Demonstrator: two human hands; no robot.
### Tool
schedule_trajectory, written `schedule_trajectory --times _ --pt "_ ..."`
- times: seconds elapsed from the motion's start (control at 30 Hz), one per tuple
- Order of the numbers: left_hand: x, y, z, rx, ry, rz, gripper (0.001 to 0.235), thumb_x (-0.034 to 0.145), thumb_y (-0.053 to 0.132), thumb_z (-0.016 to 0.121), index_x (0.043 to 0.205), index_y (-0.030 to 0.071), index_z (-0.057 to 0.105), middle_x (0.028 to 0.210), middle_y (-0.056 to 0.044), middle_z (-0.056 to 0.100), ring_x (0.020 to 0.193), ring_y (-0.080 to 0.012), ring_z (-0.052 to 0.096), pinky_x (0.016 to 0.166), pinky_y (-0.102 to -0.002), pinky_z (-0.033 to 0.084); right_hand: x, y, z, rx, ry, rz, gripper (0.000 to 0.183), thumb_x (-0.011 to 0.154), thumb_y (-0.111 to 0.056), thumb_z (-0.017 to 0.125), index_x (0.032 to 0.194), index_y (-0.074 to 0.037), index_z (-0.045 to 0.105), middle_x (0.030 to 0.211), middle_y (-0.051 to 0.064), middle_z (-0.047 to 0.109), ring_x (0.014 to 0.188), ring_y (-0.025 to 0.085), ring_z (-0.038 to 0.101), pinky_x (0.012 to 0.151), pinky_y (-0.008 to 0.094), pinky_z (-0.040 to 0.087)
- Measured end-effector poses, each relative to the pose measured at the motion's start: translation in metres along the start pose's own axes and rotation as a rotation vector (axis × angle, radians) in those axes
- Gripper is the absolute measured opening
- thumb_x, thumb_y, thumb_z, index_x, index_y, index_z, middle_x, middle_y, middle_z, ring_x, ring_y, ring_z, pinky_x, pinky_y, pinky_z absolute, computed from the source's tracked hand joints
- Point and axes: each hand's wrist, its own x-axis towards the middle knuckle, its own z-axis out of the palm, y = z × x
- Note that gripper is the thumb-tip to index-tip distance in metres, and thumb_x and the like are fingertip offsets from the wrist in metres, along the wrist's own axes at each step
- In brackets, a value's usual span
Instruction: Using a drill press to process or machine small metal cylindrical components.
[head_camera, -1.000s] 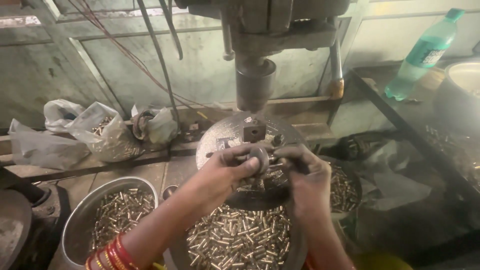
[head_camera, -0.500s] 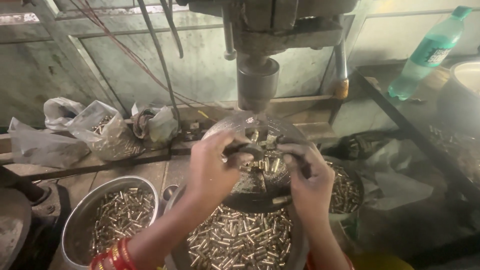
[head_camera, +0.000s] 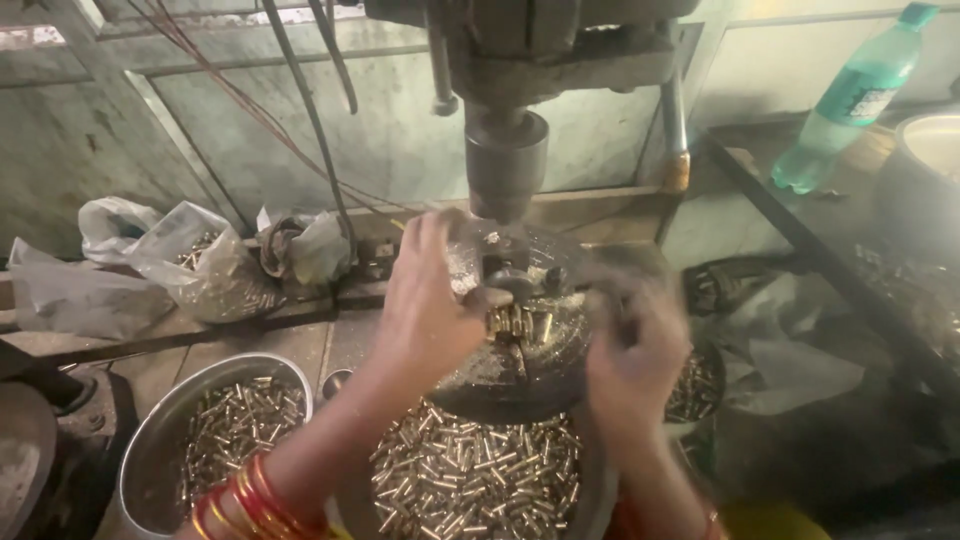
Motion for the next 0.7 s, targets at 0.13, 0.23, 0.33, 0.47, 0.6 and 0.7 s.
schedule_trajectory --times 0.13,0.23,0.33,0.47,0.6,0.7 --pt "0.002 -0.014 0.006 -0.189 -0.121 0.006 0.084 0.083 0.019 0.085 0.146 0.006 0.032 0.14 -0.025 0.057 0.129 -0.0373 0.054 0.097 -0.046 0.049 0.082 0.012 -0.016 -0.177 0.255 -0.49 0.042 0.091 0.01 0.072 0.126 -0.004 0.054 0.128 0.011 0.057 0.116 0.027 0.058 0.102 0.039 0.051" --pt "0.011 0.037 -0.023 -0.224 -0.288 -0.46 0.083 0.081 0.016 0.075 0.151 0.021 0.031 0.138 -0.014 0.06 0.118 -0.0301 0.065 0.085 -0.037 0.059 0.152 -0.017 -0.001 0.053 -0.021 -0.34 0.052 0.089 -0.005 0.076 0.133 -0.001 0.048 0.13 0.013 0.061 0.115 0.023 0.065 0.088 0.033 0.057" --pt "0.004 0.011 -0.005 -0.515 -0.27 -0.426 0.078 0.084 0.012 0.071 0.153 0.017 0.035 0.139 -0.018 0.067 0.112 -0.0349 0.07 0.081 -0.038 0.062 0.211 0.074 0.051 -0.485 0.242 -0.866 0.066 0.068 0.003 0.075 0.13 0.009 0.055 0.118 0.02 0.064 0.102 0.034 0.063 0.084 0.042 0.056" --pt "0.009 0.011 -0.009 -0.434 -0.222 -0.337 0.076 0.081 0.006 0.076 0.145 0.013 0.036 0.141 -0.022 0.057 0.133 -0.0354 0.057 0.085 -0.041 0.064 0.224 0.089 0.073 0.067 0.037 -0.582 0.021 0.098 -0.007 0.077 0.112 0.003 0.065 0.098 0.014 0.074 0.084 0.022 0.069 0.079 0.036 0.058" --pt "0.0 -0.003 0.0 -0.409 -0.179 -0.156 0.07 0.082 0.0 0.074 0.142 0.009 0.04 0.143 -0.026 0.056 0.143 -0.0427 0.042 0.1 -0.051 0.047 0.245 0.142 0.095 0.067 0.125 -0.584 0.013 0.108 -0.013 0.072 0.106 0.0 0.072 0.098 0.013 0.076 0.088 0.021 0.071 0.072 0.032 0.056" --pt "0.002 0.009 -0.011 -0.296 -0.162 -0.183 0.066 0.084 0.01 0.077 0.138 0.006 0.04 0.137 -0.025 0.059 0.135 -0.0396 0.05 0.109 -0.055 0.04 0.255 0.152 0.103 -0.043 0.135 -0.664 0.015 0.105 -0.015 0.069 0.103 0.0 0.072 0.098 0.013 0.074 0.089 0.02 0.069 0.074 0.034 0.056"
